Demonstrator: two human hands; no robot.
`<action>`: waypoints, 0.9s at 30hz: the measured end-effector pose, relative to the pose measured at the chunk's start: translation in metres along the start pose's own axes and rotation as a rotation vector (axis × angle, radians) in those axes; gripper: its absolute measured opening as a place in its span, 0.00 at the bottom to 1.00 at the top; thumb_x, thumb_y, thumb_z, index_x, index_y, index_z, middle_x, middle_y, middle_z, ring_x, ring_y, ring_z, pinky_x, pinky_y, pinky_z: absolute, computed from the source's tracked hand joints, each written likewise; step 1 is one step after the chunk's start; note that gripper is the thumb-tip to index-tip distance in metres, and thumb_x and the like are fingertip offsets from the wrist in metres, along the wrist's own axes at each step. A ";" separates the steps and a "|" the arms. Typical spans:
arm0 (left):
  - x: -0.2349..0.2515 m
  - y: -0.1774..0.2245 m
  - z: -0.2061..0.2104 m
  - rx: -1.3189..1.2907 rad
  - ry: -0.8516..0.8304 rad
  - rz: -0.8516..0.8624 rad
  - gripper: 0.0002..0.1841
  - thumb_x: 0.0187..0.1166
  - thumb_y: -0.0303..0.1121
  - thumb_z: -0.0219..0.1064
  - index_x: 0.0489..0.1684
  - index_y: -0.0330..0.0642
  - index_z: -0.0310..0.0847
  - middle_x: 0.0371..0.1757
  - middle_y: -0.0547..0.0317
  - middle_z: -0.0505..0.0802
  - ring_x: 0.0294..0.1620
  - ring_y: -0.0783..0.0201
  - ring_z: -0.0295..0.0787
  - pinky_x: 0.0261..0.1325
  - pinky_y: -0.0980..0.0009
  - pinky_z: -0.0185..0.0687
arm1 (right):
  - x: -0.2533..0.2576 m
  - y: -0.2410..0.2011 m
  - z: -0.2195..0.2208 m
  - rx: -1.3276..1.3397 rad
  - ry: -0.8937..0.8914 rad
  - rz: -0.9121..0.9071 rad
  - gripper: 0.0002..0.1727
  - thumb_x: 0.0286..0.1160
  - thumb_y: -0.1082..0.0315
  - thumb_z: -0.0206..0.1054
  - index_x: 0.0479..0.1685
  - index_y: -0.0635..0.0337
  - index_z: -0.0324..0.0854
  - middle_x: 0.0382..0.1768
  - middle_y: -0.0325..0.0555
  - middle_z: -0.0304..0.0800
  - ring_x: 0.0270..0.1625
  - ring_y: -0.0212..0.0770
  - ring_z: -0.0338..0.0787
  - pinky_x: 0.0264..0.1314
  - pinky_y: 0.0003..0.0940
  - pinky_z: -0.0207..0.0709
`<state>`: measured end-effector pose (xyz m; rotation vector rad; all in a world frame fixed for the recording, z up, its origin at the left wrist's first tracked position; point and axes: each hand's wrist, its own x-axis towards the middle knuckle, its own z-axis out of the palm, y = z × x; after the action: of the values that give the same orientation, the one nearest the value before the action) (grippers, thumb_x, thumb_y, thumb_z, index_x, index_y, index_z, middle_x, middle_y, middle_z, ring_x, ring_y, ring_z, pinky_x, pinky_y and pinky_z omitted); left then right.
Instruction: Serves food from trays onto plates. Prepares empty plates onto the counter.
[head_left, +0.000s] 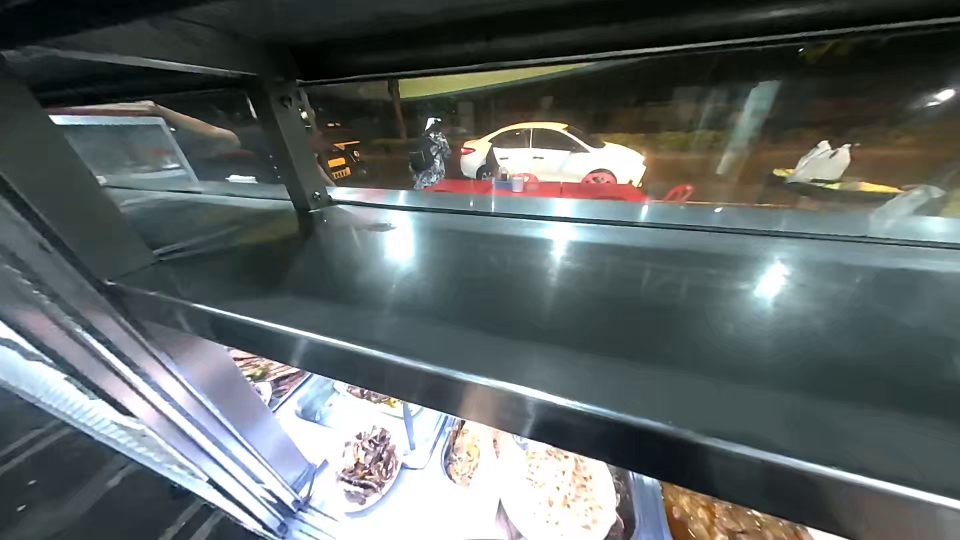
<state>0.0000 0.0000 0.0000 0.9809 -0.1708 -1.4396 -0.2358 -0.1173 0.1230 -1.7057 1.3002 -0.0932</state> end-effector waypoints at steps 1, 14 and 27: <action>0.000 0.003 0.002 -0.021 -0.013 0.016 0.20 0.97 0.43 0.33 0.67 0.45 0.67 0.47 0.59 0.87 0.44 0.66 0.88 0.45 0.66 0.87 | -0.009 0.010 0.001 0.147 0.131 -0.055 0.19 0.84 0.84 0.49 0.70 0.83 0.71 0.64 0.66 0.85 0.63 0.40 0.85 0.71 0.23 0.69; 0.025 0.036 -0.080 -0.041 0.119 0.265 0.26 0.94 0.52 0.41 0.81 0.46 0.63 0.65 0.44 0.85 0.61 0.50 0.87 0.55 0.48 0.88 | 0.042 0.044 0.095 -0.858 0.179 0.204 0.23 0.80 0.70 0.59 0.73 0.63 0.79 0.72 0.60 0.82 0.68 0.64 0.86 0.64 0.61 0.80; 0.020 0.032 -0.071 -0.034 0.211 0.257 0.29 0.95 0.54 0.39 0.81 0.42 0.63 0.63 0.41 0.85 0.58 0.50 0.88 0.51 0.51 0.89 | 0.060 0.118 0.078 0.291 0.014 0.339 0.13 0.81 0.74 0.59 0.55 0.58 0.88 0.18 0.31 0.73 0.12 0.26 0.59 0.15 0.22 0.53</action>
<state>0.0729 0.0092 -0.0324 1.0358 -0.1124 -1.0947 -0.2499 -0.1125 -0.0302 -1.2265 1.4893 -0.0911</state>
